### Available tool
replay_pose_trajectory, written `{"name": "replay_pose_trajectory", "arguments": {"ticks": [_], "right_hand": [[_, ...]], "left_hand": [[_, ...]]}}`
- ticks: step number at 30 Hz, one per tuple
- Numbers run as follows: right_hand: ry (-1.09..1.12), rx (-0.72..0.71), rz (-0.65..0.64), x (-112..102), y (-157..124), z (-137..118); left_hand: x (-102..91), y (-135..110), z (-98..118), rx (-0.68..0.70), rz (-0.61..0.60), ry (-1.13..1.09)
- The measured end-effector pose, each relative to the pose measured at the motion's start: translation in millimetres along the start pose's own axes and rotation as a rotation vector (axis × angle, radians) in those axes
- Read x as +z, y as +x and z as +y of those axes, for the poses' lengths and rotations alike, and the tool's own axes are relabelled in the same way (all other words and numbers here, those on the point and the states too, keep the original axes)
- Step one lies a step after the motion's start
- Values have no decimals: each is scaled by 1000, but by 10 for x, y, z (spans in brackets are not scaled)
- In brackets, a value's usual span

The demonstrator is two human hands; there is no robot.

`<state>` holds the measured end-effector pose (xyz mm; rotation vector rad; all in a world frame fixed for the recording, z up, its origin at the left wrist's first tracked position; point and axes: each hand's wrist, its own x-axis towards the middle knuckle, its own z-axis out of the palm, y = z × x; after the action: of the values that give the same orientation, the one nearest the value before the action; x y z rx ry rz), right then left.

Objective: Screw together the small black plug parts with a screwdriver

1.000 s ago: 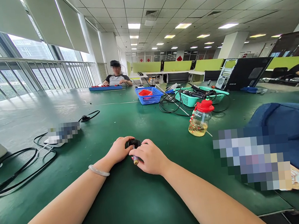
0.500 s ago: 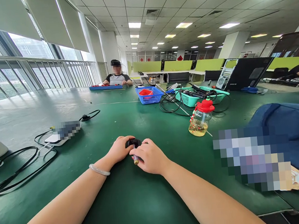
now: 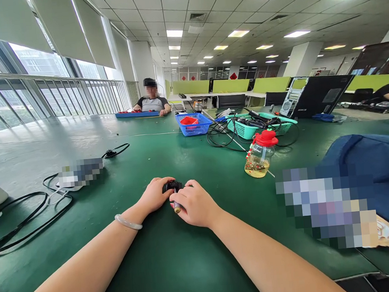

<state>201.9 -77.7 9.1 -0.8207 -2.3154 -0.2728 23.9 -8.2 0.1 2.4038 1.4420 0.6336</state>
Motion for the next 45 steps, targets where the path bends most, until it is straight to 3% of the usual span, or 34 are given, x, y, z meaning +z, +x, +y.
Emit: {"name": "replay_pose_trajectory", "arguments": {"ticks": [23, 45], "right_hand": [[-28, 34, -51, 14, -4, 19], [-5, 54, -23, 15, 9, 6]], "left_hand": [[37, 22, -32, -41, 18, 49], [33, 16, -35, -46, 29, 61]]}}
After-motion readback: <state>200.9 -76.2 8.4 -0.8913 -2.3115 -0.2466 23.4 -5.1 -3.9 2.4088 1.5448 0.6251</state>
